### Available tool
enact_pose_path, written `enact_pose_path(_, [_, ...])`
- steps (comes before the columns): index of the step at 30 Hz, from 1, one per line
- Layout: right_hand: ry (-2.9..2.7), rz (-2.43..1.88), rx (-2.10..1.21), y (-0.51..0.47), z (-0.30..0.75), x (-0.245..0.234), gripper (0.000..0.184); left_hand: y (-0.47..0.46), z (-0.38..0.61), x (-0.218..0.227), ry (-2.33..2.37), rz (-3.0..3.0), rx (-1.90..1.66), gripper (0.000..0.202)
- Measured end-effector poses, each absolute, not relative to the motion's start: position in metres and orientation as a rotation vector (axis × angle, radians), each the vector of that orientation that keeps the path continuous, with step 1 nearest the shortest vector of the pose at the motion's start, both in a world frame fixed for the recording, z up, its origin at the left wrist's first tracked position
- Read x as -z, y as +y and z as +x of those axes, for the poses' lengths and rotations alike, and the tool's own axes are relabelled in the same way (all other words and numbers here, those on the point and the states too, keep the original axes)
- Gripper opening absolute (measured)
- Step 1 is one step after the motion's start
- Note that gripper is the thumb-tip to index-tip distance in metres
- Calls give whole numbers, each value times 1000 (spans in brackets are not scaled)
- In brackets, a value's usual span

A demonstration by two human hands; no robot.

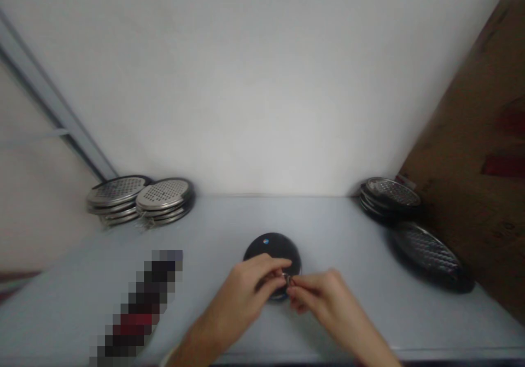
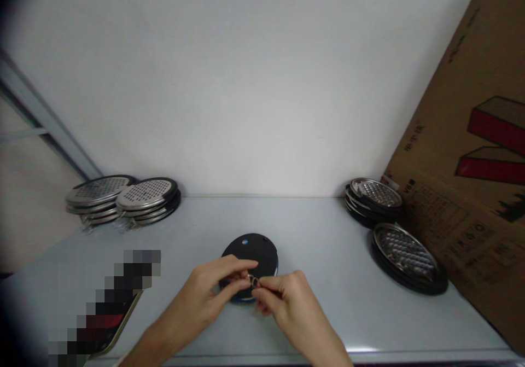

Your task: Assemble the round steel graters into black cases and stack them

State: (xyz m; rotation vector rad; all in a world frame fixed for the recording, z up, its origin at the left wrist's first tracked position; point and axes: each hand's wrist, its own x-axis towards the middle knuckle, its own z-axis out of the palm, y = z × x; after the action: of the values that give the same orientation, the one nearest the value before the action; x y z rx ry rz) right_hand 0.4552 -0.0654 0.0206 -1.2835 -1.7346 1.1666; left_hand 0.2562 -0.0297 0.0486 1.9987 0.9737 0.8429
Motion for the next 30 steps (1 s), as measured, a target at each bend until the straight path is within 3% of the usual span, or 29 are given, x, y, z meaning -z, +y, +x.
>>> enact_pose_path(6, [-1894,-1321,-782,-64,453,-15,35,-31,264,-42,1070,1516,-805,19])
enact_pose_path(15, [-1967,-1287,-466,-68,444,2,31,-28,274,-29,966,1305,-784,39])
enact_pose_path(30, [-1899,-1304,-360,-69,437,9,32,-33,280,-29,837,1000,-898,49])
